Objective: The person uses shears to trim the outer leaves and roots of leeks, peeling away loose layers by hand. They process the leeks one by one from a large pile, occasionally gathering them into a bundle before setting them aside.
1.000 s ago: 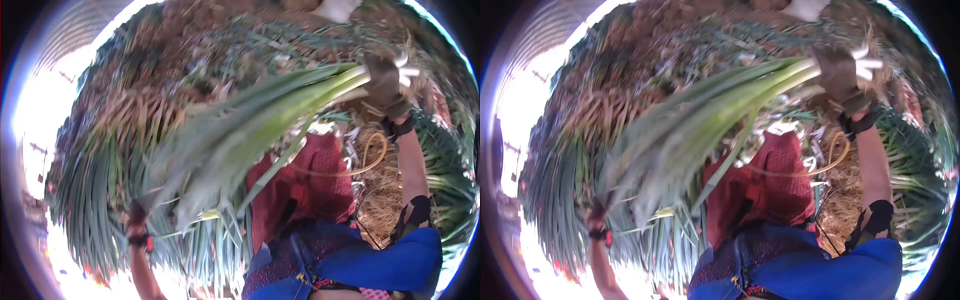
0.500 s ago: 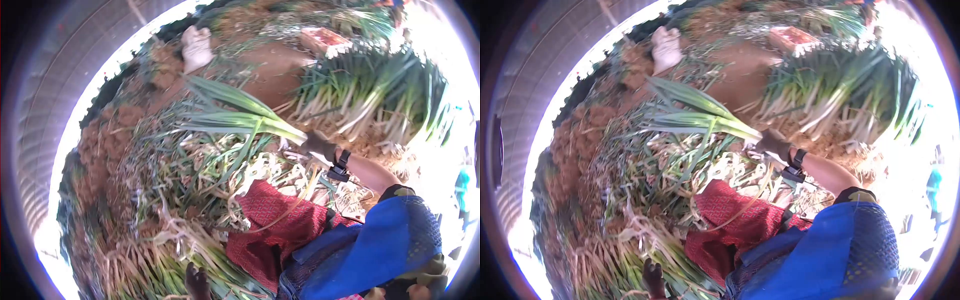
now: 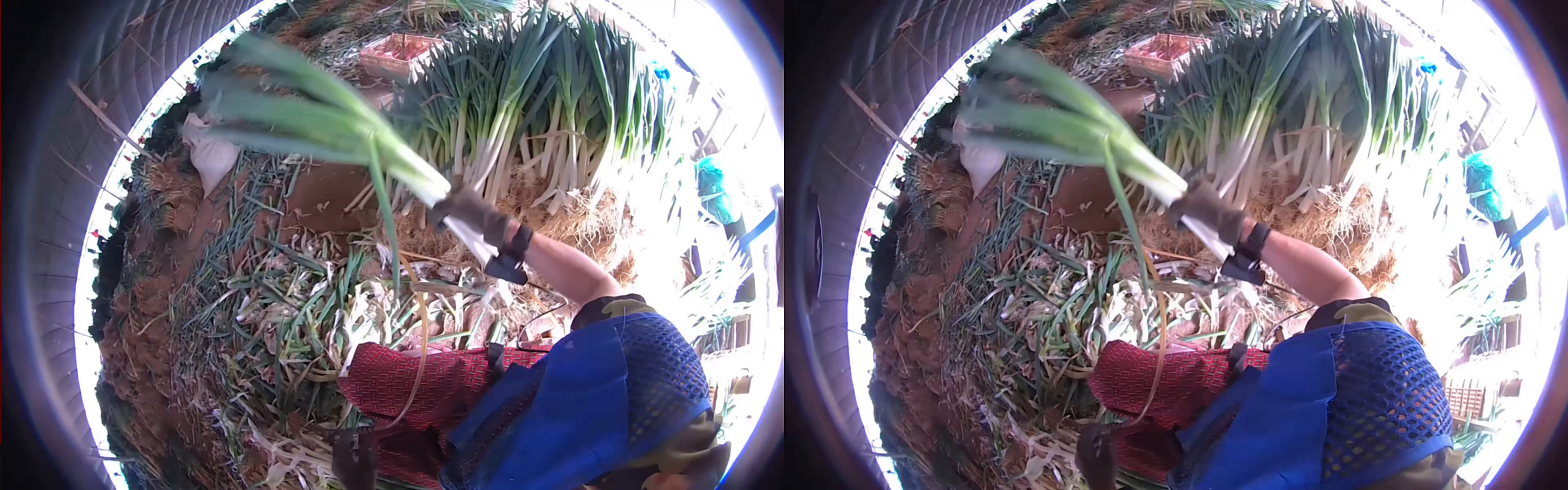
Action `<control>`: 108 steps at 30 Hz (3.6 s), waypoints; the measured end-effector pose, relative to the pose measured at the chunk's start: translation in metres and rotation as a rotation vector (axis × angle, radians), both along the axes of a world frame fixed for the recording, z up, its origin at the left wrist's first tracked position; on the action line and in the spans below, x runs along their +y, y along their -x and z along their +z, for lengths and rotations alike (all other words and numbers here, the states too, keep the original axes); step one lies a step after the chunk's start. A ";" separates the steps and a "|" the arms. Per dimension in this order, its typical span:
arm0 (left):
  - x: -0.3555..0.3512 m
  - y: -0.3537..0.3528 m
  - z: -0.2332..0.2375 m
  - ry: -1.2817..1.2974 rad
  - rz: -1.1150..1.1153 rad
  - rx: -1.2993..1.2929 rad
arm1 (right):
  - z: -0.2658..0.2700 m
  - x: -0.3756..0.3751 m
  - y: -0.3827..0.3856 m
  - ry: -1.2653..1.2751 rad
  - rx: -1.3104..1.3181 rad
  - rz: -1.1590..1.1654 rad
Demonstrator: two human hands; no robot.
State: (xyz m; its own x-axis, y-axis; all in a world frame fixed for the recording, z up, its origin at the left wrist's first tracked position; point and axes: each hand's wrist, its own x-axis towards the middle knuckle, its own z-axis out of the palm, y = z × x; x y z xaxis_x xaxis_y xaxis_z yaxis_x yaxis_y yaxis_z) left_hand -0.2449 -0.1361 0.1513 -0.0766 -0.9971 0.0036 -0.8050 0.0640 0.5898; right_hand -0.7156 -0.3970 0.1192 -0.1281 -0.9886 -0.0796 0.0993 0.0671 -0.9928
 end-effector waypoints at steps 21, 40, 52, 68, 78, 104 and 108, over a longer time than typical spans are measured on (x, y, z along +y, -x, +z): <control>0.162 -0.085 -0.040 -0.069 1.182 0.162 | -0.031 -0.116 -0.006 0.784 1.252 0.179; 0.124 -0.072 -0.128 -0.343 1.237 -0.342 | -0.027 0.137 -0.359 0.942 0.649 1.510; 0.083 -0.133 -0.125 -0.301 1.060 -0.305 | -0.055 0.127 -0.360 0.772 0.605 1.433; 0.107 -0.155 -0.082 -0.065 1.160 0.497 | -0.053 0.122 -0.357 0.722 0.770 1.514; 0.174 -0.146 -0.003 0.039 1.252 1.023 | -0.060 0.164 -0.444 0.871 0.716 1.351; 0.204 -0.091 -0.045 -0.130 1.284 1.080 | -0.111 0.246 -0.502 -0.377 0.177 1.172; 0.177 -0.092 -0.082 -0.114 1.220 1.172 | -0.129 0.248 -0.504 -0.341 -0.019 1.374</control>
State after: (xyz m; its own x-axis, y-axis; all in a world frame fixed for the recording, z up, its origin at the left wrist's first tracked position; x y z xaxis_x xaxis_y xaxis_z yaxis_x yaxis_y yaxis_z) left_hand -0.1526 0.0414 0.0694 0.6719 -0.4682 -0.5739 0.4902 -0.2997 0.8185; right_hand -0.2115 -0.1486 -0.0098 0.9098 -0.2553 -0.3273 -0.2277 0.3525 -0.9077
